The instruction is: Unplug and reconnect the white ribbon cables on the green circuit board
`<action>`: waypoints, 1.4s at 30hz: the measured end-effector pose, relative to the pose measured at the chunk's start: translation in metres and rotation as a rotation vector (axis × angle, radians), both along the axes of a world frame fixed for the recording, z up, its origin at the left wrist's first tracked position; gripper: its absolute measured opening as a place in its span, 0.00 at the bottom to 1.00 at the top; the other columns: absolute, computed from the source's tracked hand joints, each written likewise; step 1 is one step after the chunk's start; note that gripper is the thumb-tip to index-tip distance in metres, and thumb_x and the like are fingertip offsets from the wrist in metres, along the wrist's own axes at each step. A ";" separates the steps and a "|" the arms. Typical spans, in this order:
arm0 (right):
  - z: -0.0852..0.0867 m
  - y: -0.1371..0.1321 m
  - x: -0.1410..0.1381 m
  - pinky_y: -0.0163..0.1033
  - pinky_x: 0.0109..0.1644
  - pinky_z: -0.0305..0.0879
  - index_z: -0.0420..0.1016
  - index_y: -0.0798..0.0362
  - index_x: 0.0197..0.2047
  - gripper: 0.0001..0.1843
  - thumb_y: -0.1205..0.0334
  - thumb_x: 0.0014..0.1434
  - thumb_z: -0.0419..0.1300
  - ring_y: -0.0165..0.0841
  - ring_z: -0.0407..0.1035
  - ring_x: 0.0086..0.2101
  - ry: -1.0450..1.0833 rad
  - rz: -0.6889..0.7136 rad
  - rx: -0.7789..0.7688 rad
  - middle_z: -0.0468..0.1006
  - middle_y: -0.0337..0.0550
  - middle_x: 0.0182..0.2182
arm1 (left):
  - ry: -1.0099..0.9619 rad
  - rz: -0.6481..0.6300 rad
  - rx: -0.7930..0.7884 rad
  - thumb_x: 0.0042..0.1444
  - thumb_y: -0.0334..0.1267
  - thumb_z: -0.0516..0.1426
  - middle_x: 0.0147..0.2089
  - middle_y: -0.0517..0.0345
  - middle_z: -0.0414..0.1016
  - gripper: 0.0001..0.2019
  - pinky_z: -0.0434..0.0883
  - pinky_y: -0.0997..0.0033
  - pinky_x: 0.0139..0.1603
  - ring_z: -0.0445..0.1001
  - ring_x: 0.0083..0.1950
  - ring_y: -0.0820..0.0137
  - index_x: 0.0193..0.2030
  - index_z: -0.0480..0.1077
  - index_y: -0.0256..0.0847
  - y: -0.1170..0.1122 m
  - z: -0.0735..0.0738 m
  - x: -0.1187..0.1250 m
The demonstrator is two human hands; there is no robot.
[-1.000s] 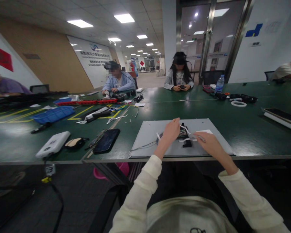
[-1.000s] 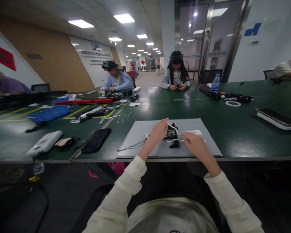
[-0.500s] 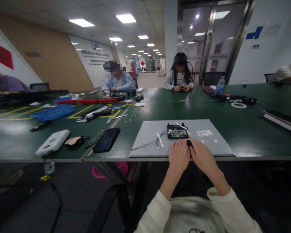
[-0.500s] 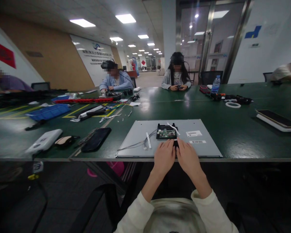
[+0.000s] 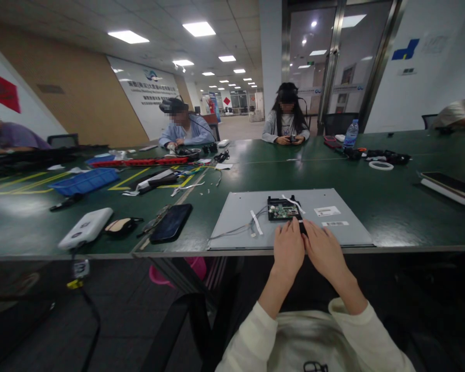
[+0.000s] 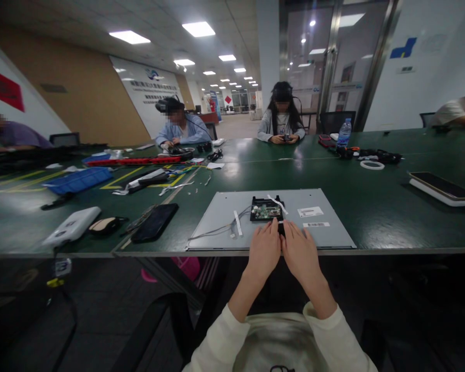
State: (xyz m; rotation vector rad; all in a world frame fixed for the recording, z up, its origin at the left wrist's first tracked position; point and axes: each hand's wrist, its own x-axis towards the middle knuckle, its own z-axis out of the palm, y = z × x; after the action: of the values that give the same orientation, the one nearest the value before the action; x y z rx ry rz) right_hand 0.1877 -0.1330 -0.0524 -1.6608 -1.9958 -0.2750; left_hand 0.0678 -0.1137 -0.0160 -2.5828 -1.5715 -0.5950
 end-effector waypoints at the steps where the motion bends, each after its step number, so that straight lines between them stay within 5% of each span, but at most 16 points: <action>1: 0.000 0.000 0.000 0.53 0.61 0.55 0.61 0.58 0.64 0.25 0.63 0.67 0.41 0.43 0.62 0.59 -0.002 -0.002 0.000 0.67 0.55 0.59 | -0.004 -0.008 -0.002 0.62 0.29 0.47 0.60 0.39 0.70 0.23 0.63 0.56 0.60 0.67 0.62 0.60 0.64 0.57 0.31 0.001 0.000 -0.001; 12: 0.002 -0.004 -0.002 0.50 0.60 0.55 0.62 0.59 0.64 0.25 0.63 0.67 0.42 0.42 0.63 0.58 0.021 -0.015 0.050 0.68 0.55 0.59 | -0.139 -0.057 0.001 0.63 0.33 0.47 0.58 0.45 0.71 0.21 0.65 0.59 0.61 0.69 0.60 0.64 0.62 0.59 0.38 -0.001 -0.001 -0.015; 20: 0.002 -0.003 -0.002 0.49 0.60 0.55 0.61 0.58 0.64 0.25 0.61 0.68 0.42 0.42 0.63 0.58 0.045 -0.010 0.062 0.68 0.54 0.59 | -0.185 0.148 0.099 0.57 0.32 0.54 0.58 0.49 0.71 0.18 0.63 0.57 0.63 0.68 0.60 0.60 0.55 0.67 0.41 0.011 0.026 -0.092; 25: 0.001 -0.003 -0.001 0.50 0.60 0.55 0.61 0.57 0.65 0.25 0.60 0.68 0.41 0.42 0.62 0.58 0.048 -0.001 0.051 0.68 0.54 0.59 | -0.312 0.194 0.011 0.60 0.40 0.53 0.54 0.48 0.74 0.17 0.67 0.62 0.59 0.73 0.54 0.63 0.54 0.68 0.38 0.054 0.027 -0.125; 31: 0.003 -0.003 -0.002 0.49 0.60 0.55 0.62 0.58 0.64 0.25 0.60 0.68 0.42 0.42 0.63 0.58 0.044 -0.015 0.044 0.68 0.54 0.59 | -0.252 0.212 -0.246 0.55 0.35 0.57 0.45 0.48 0.78 0.14 0.71 0.71 0.48 0.77 0.44 0.67 0.47 0.73 0.35 0.110 0.032 -0.124; 42: -0.003 -0.001 -0.002 0.47 0.59 0.56 0.63 0.61 0.63 0.24 0.61 0.68 0.43 0.40 0.64 0.57 -0.004 -0.028 0.098 0.70 0.54 0.58 | -0.362 0.248 -0.290 0.50 0.31 0.56 0.34 0.54 0.79 0.08 0.68 0.74 0.39 0.75 0.37 0.69 0.34 0.76 0.36 0.116 0.027 -0.127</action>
State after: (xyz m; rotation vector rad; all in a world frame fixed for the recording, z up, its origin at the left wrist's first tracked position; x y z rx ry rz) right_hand 0.1861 -0.1338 -0.0551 -1.6292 -1.9314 -0.3800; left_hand -0.0589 0.0023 0.0106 -2.5109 -2.2002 -0.9090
